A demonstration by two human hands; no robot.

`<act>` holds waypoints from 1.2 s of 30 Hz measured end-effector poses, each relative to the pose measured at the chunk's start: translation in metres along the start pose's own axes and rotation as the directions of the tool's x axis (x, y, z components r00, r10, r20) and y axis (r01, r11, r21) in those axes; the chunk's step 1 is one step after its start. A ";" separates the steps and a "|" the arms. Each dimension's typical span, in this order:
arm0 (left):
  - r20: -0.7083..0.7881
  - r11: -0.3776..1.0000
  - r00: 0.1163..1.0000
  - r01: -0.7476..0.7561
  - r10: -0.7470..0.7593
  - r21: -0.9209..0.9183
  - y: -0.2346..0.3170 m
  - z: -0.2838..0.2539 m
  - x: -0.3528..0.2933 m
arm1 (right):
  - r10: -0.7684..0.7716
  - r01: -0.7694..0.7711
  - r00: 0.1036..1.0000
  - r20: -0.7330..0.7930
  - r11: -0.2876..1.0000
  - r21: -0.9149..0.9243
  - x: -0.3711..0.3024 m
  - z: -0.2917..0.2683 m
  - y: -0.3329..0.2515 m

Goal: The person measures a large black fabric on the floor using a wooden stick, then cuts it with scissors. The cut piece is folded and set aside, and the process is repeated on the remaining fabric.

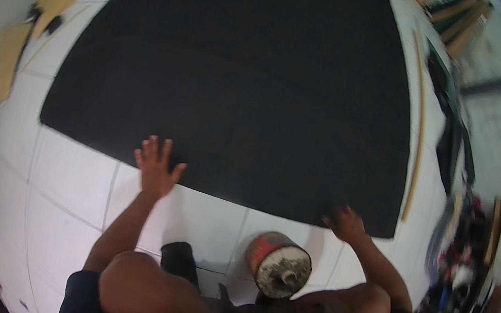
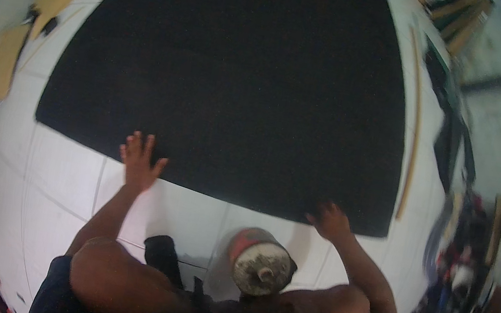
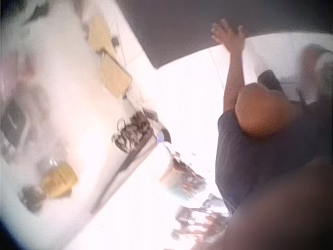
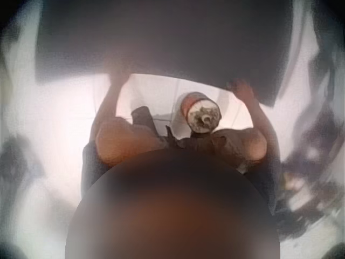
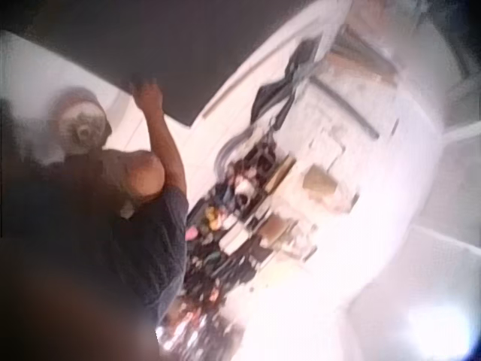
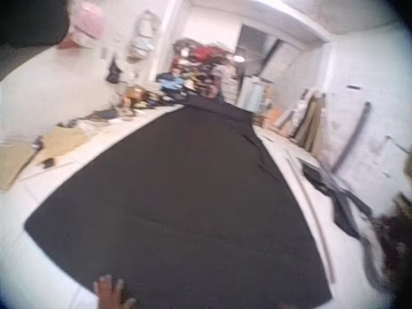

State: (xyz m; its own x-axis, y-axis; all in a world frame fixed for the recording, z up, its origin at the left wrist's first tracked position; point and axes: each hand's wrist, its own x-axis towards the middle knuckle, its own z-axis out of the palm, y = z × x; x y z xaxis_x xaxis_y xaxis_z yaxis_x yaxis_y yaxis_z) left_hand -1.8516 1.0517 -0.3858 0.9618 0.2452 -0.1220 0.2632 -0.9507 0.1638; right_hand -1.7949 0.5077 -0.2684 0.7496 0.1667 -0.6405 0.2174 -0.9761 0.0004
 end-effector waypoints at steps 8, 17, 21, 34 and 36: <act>0.230 0.988 0.966 -0.091 0.118 -0.127 -0.002 -0.028 0.003 | -0.888 0.892 0.452 -0.083 0.447 0.070 -0.099 -0.015 -0.111; 0.245 0.994 0.969 -0.006 0.032 -0.105 -0.009 -0.043 0.006 | -0.809 0.829 0.554 -0.196 0.558 0.038 -0.089 -0.005 -0.106; 0.274 0.996 0.961 -0.001 0.027 -0.094 0.006 -0.058 0.012 | -0.737 0.798 0.579 -0.348 0.599 0.060 -0.082 -0.016 -0.092; 0.464 0.998 0.884 0.042 -0.062 0.052 0.032 -0.069 0.020 | -0.347 0.590 0.462 -0.816 0.807 -0.008 -0.009 -0.073 -0.068; 0.478 0.996 0.875 0.047 -0.075 0.070 0.029 -0.066 0.019 | -0.349 0.563 0.539 -0.767 0.827 0.019 0.007 -0.074 -0.066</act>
State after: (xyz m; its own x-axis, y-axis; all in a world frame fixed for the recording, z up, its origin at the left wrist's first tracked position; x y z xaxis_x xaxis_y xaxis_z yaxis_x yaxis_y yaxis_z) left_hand -1.8208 1.0418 -0.3187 0.7855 0.1950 -0.5874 0.3020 -0.9492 0.0888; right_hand -1.7574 0.5842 -0.2158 0.8073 0.5375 0.2437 0.5896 -0.7156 -0.3745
